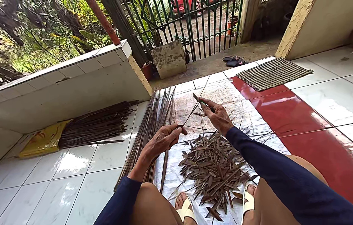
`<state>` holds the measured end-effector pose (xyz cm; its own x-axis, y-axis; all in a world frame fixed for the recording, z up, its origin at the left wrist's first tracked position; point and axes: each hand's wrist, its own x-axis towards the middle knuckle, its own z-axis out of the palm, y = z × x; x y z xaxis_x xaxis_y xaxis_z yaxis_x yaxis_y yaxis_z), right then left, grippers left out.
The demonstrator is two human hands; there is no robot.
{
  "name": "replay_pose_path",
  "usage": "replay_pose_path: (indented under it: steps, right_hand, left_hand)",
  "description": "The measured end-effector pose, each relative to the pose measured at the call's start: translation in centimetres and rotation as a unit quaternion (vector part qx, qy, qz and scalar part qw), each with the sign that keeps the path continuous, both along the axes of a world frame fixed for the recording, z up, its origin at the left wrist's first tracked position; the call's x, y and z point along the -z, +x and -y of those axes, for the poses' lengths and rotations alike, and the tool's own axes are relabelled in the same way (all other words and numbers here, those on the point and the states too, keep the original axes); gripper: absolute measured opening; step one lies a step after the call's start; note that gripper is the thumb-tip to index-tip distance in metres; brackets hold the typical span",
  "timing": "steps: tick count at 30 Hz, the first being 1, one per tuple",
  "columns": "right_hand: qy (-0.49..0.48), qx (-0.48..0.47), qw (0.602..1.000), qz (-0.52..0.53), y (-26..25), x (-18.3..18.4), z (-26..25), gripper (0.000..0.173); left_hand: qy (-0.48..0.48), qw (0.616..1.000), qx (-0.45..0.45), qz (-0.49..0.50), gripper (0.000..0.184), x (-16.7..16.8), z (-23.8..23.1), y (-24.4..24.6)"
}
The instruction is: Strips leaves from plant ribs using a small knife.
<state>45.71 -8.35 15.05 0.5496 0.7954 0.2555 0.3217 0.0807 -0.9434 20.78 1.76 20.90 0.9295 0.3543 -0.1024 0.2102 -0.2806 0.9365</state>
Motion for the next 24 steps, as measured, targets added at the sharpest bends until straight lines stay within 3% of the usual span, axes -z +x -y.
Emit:
replay_pose_path:
  steps: [14,24]
  right_hand:
    - [0.01,0.07,0.997,-0.02,1.9,-0.6,0.1,0.036]
    - [0.046,0.115,0.99,-0.06,5.7,-0.8,0.6,0.036]
  left_hand:
    - [0.072,0.997,0.03,-0.019,0.035,-0.1,0.5,-0.3]
    - [0.07,0.996,0.05,-0.032,0.033,0.0,0.6,-2.1]
